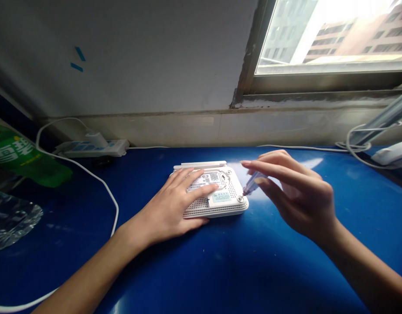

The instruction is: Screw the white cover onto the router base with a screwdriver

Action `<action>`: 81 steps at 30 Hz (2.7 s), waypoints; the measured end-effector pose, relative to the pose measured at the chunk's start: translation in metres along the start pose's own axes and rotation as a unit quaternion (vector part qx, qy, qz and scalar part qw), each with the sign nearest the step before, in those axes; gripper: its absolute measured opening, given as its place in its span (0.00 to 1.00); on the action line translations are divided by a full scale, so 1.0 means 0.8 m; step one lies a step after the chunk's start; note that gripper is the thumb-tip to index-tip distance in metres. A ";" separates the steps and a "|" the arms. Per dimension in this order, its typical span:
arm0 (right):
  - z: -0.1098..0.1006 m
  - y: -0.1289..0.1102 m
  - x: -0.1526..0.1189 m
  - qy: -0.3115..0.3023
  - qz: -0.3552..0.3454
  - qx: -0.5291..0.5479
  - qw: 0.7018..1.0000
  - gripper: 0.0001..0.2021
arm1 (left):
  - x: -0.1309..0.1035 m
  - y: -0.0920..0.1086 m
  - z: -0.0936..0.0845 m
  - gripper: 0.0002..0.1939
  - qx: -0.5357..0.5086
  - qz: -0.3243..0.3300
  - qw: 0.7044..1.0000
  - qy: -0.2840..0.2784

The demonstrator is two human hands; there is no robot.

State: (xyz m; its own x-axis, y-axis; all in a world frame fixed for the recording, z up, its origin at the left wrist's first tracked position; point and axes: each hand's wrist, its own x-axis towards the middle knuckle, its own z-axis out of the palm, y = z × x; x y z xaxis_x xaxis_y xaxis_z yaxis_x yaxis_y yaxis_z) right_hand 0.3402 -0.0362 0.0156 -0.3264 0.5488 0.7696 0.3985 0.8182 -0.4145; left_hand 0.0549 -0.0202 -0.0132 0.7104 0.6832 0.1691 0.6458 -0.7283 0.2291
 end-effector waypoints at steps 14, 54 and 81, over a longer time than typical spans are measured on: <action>0.002 0.004 -0.003 0.002 0.009 0.014 1.000 0.22 | 0.000 0.000 0.000 0.40 0.000 -0.002 1.000 0.002; 0.005 0.003 -0.003 -0.038 0.037 0.051 0.997 0.27 | 0.000 0.000 0.000 0.39 -0.006 0.001 1.000 0.007; 0.007 0.007 -0.003 0.026 0.039 0.002 0.999 0.17 | 0.000 0.000 0.000 0.39 -0.007 0.002 1.000 0.012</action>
State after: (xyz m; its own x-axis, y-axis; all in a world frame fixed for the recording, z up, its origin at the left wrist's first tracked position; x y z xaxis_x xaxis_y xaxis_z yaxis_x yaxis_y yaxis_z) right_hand 0.3384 -0.0317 0.0084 -0.2499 0.6017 0.7586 0.4179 0.7738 -0.4760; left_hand 0.0551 -0.0203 -0.0134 0.7062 0.6809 0.1940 0.6385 -0.7309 0.2411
